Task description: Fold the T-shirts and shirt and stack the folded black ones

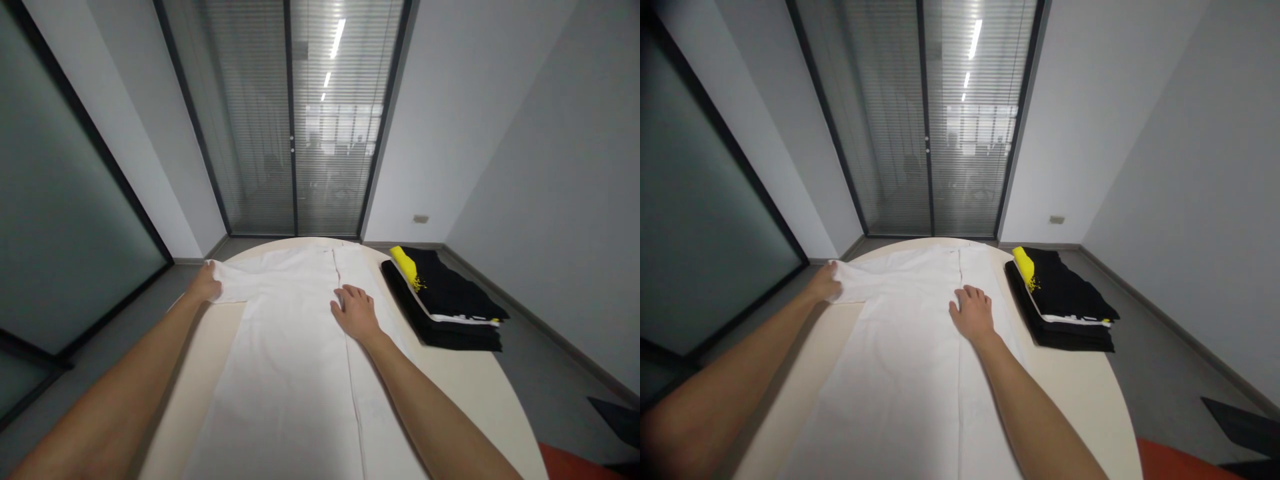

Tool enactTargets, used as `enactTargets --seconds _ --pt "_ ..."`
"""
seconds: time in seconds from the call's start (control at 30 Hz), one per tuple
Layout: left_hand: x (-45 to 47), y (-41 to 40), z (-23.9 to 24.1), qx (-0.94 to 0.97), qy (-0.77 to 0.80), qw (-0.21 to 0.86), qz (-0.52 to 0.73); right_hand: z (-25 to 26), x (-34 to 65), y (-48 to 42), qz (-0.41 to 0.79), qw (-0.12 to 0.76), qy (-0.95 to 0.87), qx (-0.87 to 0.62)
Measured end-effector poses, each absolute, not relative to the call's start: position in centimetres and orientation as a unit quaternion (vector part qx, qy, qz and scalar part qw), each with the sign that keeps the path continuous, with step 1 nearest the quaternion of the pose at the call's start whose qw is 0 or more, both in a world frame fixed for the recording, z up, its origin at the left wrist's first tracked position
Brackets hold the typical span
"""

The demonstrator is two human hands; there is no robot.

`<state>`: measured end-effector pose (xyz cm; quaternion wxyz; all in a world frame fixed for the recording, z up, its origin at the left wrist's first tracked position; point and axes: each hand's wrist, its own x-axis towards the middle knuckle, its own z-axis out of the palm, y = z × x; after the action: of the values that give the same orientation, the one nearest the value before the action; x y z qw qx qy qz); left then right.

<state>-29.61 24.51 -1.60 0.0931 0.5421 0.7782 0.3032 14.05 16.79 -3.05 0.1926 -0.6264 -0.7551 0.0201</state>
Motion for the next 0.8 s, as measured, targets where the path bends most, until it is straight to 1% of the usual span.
enactTargets --seconds 0.2,0.37,0.53,0.63,0.8 --pt "-27.3 24.8 0.4 0.569 0.770 0.035 0.287 -3.0 14.1 16.8 0.020 0.202 -0.756 -0.623" --pt "-23.0 24.4 2.4 0.624 0.733 -0.006 0.269 -2.8 14.1 16.7 0.024 0.196 -0.755 -0.626" --pt "-17.4 23.6 4.3 0.696 0.696 -0.075 0.163 -2.8 14.2 16.6 0.026 0.195 -0.755 -0.626" --pt "-14.4 23.5 4.4 0.720 0.680 -0.079 0.113 -2.9 14.2 16.7 0.028 0.194 -0.754 -0.627" --pt "-11.0 22.9 2.6 0.768 0.636 -0.034 0.073 -2.7 14.3 16.7 0.031 0.191 -0.757 -0.624"
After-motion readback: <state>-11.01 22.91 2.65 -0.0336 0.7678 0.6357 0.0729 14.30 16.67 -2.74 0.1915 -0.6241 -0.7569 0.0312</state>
